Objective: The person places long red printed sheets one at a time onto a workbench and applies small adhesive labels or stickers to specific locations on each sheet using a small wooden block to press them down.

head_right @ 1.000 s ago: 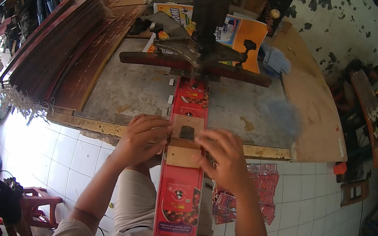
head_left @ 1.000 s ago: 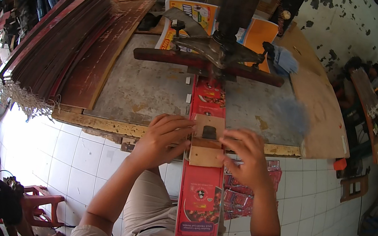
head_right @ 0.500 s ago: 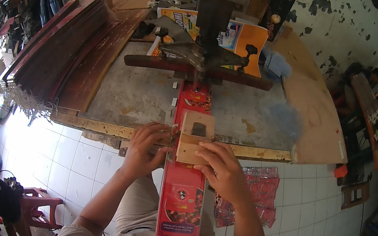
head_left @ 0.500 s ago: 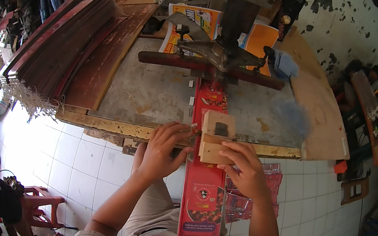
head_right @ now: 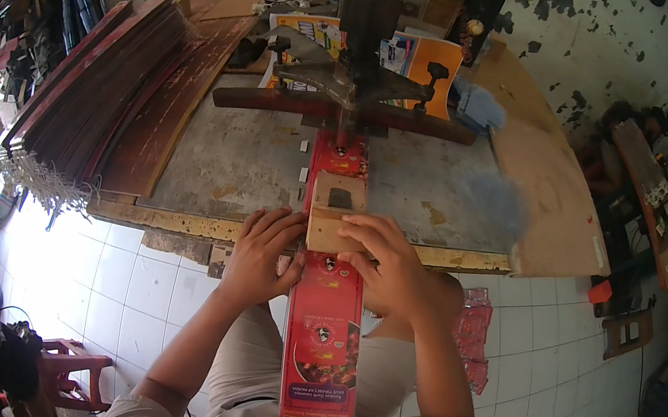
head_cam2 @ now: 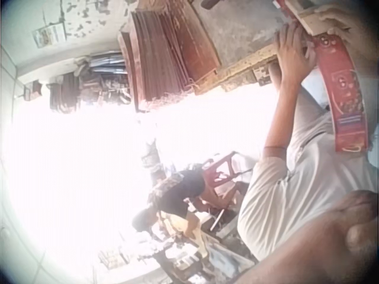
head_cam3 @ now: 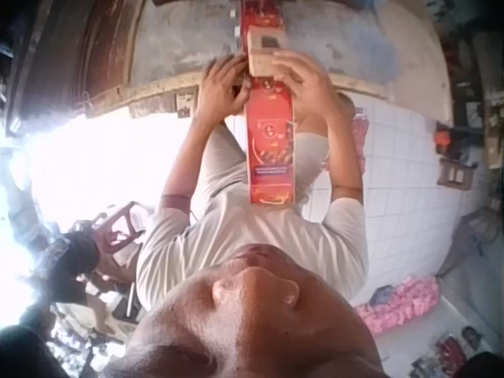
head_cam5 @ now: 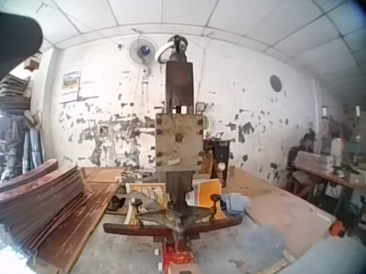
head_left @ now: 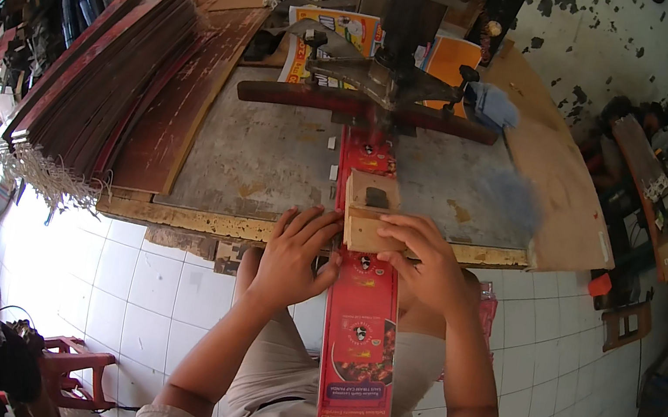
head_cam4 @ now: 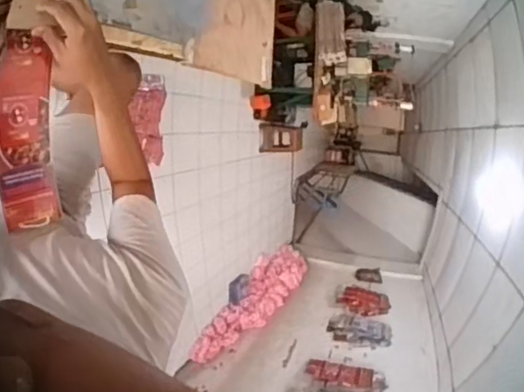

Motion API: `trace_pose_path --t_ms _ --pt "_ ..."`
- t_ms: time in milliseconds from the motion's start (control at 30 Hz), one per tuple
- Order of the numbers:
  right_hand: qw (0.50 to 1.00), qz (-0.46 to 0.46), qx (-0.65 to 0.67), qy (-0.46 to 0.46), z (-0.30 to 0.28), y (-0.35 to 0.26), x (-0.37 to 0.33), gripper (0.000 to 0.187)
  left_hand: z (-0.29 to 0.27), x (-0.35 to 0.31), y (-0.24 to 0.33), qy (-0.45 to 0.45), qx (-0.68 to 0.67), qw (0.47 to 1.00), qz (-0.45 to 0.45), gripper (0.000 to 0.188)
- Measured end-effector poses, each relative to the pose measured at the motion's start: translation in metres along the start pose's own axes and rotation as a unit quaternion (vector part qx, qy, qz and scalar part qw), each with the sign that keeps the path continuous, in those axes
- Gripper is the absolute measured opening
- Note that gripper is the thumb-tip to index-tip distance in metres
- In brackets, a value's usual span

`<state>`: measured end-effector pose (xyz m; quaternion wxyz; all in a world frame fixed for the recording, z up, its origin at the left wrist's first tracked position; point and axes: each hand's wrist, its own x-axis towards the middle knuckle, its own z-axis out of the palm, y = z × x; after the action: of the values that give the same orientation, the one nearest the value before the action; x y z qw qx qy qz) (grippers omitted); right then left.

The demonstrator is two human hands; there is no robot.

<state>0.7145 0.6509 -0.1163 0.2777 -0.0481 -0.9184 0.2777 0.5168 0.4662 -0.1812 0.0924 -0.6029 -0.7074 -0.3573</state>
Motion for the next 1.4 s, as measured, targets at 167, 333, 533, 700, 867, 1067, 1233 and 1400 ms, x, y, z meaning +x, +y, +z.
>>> trace_pose_path --t_ms 167,333,533,700,867,1067,1233,1400 --pt "1.0 -0.024 -0.01 0.001 0.013 0.039 0.035 0.033 0.001 -0.001 -0.002 -0.001 -0.001 1.0 0.003 0.051" --pt "0.999 -0.018 -0.039 0.015 0.022 0.073 0.072 0.032 0.001 0.001 -0.001 0.0 -0.007 1.0 0.003 0.05" --pt "0.999 -0.025 -0.048 0.005 0.021 0.089 0.085 0.033 0.0 0.001 0.0 -0.006 -0.007 1.0 -0.002 0.05" --pt "0.999 -0.008 -0.05 0.005 0.021 0.083 0.08 0.033 -0.001 0.001 0.001 -0.012 -0.006 1.0 -0.007 0.051" --pt "0.997 -0.029 -0.063 0.039 0.025 0.082 0.08 0.034 -0.003 0.002 -0.001 -0.013 -0.009 1.0 -0.01 0.051" --pt "0.991 -0.048 -0.107 0.06 0.024 0.082 0.082 0.032 -0.002 0.002 0.0 -0.012 0.006 1.0 -0.002 0.051" --pt "0.992 -0.038 -0.098 0.066 0.027 0.085 0.08 0.033 -0.001 0.001 0.001 -0.012 -0.006 1.0 -0.012 0.052" --pt "0.991 -0.024 -0.099 0.085 0.028 0.081 0.077 0.038 -0.002 0.0 0.001 -0.007 -0.008 1.0 -0.011 0.053"
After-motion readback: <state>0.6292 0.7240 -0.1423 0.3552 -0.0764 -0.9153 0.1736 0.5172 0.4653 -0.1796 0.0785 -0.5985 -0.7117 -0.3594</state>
